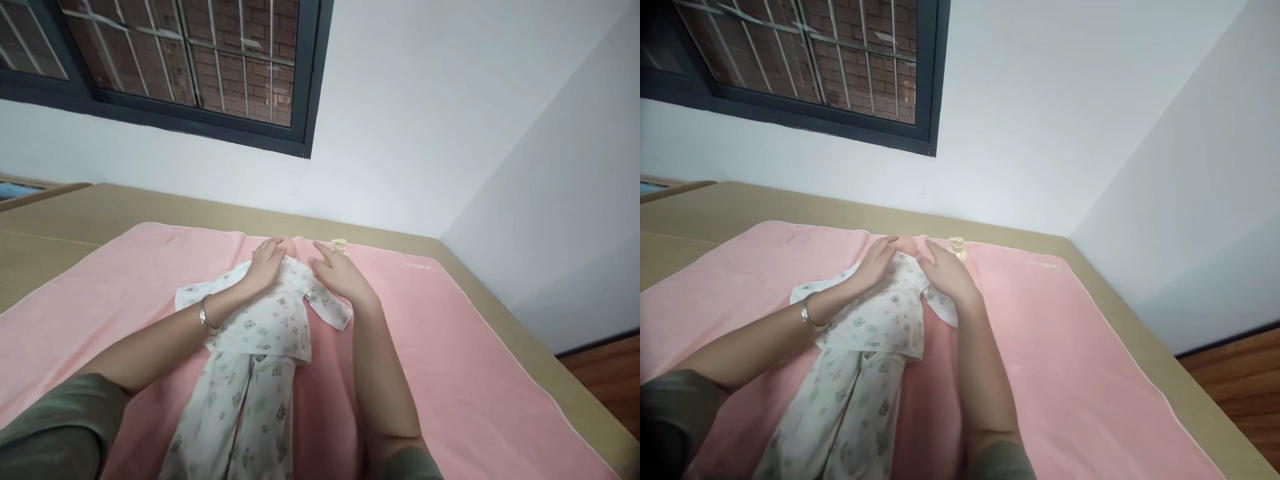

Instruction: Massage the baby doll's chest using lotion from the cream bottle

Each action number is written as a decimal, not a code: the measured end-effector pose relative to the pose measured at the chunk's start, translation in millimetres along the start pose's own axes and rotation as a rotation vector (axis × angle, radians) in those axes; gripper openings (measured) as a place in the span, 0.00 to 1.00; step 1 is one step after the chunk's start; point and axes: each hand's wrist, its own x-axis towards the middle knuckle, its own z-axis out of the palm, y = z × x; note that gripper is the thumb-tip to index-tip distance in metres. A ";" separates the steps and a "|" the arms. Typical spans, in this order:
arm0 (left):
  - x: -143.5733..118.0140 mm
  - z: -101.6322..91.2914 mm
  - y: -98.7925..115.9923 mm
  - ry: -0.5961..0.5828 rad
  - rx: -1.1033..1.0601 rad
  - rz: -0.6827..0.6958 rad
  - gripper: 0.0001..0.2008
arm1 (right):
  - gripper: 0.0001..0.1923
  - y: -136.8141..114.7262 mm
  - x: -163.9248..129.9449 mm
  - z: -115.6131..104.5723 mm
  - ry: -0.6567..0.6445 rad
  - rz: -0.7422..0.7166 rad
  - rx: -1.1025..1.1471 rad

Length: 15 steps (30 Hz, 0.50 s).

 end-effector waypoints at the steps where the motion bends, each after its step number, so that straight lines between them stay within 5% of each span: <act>1: 4.3 7.8 14.4 -0.028 -0.099 -0.004 0.22 | 0.30 4.7 -1.2 -9.3 0.087 0.030 0.024; 4: 19.6 33.8 48.7 -0.086 -0.477 -0.189 0.19 | 0.30 20.9 -0.5 -26.3 0.267 0.124 0.047; 7: 34.3 52.9 65.9 -0.084 -0.752 -0.409 0.17 | 0.30 34.7 3.6 -29.7 0.306 0.139 0.038; 15: 49.1 58.7 69.0 -0.179 -0.935 -0.620 0.13 | 0.34 40.1 23.0 3.1 0.255 0.049 -0.049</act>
